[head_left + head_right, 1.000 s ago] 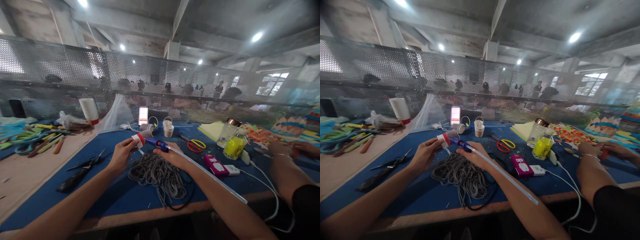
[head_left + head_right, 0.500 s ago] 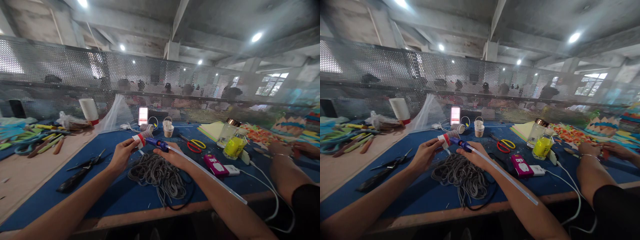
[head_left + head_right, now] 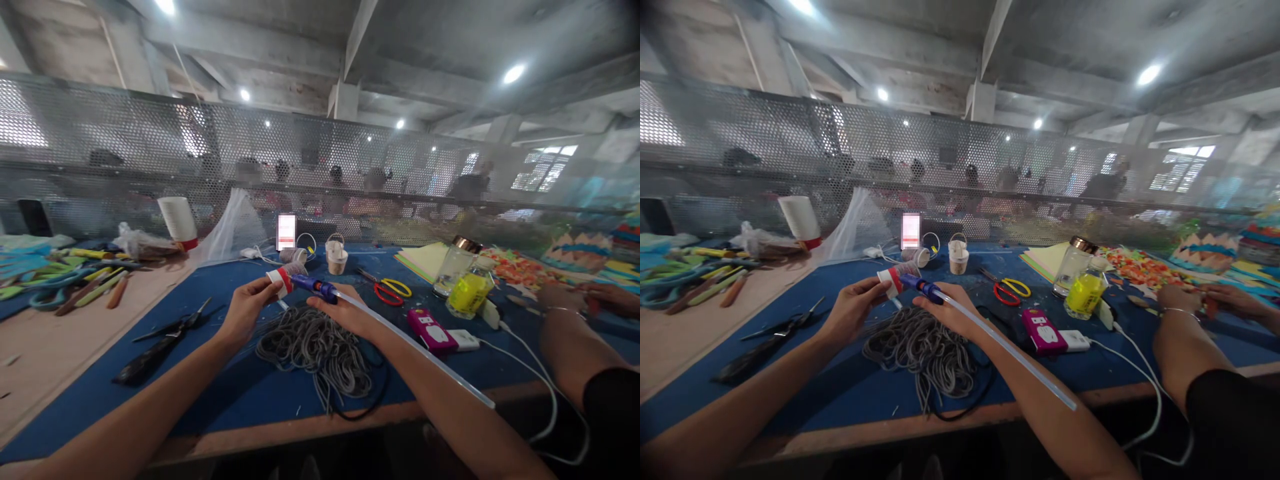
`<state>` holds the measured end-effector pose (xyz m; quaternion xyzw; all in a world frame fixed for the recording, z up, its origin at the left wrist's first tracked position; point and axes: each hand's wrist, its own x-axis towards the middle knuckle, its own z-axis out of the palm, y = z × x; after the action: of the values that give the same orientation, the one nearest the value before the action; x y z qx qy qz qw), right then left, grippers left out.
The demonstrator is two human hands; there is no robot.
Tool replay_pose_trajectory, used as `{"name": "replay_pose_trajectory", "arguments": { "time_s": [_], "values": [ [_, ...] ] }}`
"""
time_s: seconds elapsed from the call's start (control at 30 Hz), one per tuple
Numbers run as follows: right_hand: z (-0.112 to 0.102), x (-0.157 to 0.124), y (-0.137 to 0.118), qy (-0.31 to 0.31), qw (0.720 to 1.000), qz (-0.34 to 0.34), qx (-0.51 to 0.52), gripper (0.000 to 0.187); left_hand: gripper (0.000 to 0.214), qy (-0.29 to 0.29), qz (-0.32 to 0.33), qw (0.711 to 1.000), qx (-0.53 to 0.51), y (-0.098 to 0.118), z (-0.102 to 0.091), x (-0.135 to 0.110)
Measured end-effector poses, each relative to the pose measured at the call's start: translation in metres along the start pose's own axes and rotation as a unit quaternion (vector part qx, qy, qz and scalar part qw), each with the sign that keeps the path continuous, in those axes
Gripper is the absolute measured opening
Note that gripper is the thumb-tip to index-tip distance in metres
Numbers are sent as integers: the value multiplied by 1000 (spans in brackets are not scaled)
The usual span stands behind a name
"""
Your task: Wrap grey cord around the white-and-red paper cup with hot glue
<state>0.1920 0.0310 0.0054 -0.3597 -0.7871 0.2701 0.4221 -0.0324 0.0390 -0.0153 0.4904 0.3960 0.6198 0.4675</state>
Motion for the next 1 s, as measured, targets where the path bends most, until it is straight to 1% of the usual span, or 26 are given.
{"name": "replay_pose_trajectory", "arguments": {
  "time_s": [0.17, 0.23, 0.33, 0.43, 0.5, 0.57, 0.63, 0.67, 0.73, 0.87, 1.0],
  "values": [
    [0, 1, 2, -5, 1000, 4, 28, 37, 35, 1, -15, 1000, -18, 1, 1, 0],
    [-1, 2, 5, 5, 999, 10, 31, 35, 35, -1, -28, 999, -35, 2, 1, 0],
    [-4, 6, 10, 45, 999, 22, -7, 35, 34, 9, -44, 997, -55, 2, 0, 1],
    [-13, 12, 18, 74, 996, 30, -48, 40, 31, 21, -53, 996, -69, 1, -2, 3],
    [-21, 16, 25, 86, 990, 57, -97, 41, 32, 24, -55, 996, -68, 1, -2, 4],
    [-29, 20, 34, 103, 974, 106, -172, 43, 33, 23, -52, 996, -67, 1, -2, 4],
    [-37, 24, 47, 110, 950, 137, -256, 43, 32, 23, -47, 996, -73, 2, -2, 4],
    [-40, 25, 53, 101, 937, 151, -299, 43, 31, 23, -46, 996, -78, 2, -2, 3],
    [-45, 25, 68, 76, 896, 200, -390, 41, 30, 22, -50, 995, -85, 2, -2, 3],
    [-52, 22, 92, 65, 867, 253, -425, 37, 30, 23, -55, 994, -89, 2, -2, 3],
    [-56, 18, 106, 72, 840, 290, -453, 35, 32, 23, -52, 995, -81, 2, -2, 3]
  ]
}}
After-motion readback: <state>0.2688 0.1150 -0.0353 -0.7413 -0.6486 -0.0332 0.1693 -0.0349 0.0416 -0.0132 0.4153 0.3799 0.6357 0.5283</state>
